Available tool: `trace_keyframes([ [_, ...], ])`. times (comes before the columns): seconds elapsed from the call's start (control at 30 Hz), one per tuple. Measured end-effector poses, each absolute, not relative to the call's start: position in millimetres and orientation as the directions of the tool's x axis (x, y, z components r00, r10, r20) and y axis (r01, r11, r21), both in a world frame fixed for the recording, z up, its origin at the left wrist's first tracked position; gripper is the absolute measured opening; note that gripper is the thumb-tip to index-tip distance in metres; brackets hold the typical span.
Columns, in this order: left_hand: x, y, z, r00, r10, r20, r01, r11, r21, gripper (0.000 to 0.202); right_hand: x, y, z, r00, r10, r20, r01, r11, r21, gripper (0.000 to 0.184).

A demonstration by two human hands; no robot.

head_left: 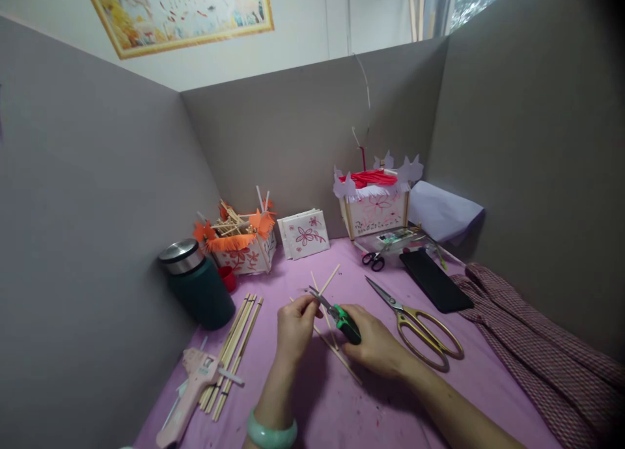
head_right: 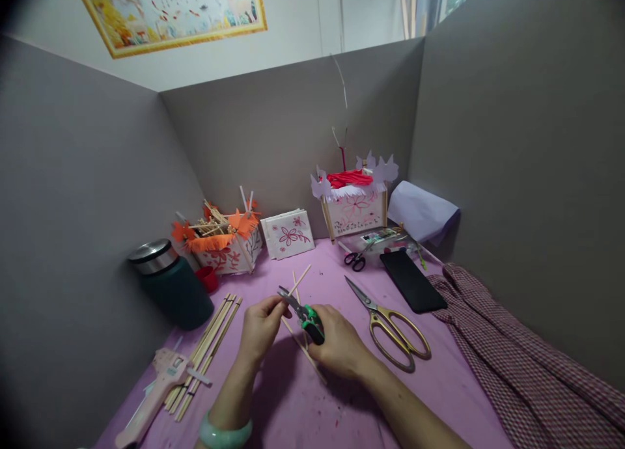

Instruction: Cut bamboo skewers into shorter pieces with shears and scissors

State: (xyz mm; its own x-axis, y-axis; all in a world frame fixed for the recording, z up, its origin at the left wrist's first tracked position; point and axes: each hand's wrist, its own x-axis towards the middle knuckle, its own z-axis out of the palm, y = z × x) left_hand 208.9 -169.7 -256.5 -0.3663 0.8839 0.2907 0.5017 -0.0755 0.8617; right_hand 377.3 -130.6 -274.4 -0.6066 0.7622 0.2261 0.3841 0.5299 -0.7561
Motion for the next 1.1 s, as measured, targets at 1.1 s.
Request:
trace_keyframes([
  [1.1, 202.0, -168.8, -258.9, -0.289, 0.94, 0.183, 0.414, -0.049, 0.909, 0.031, 377.6, -129.3, -278.8, -0.603, 0.761, 0.241, 0.429, 0.564, -0.706, 0.043],
])
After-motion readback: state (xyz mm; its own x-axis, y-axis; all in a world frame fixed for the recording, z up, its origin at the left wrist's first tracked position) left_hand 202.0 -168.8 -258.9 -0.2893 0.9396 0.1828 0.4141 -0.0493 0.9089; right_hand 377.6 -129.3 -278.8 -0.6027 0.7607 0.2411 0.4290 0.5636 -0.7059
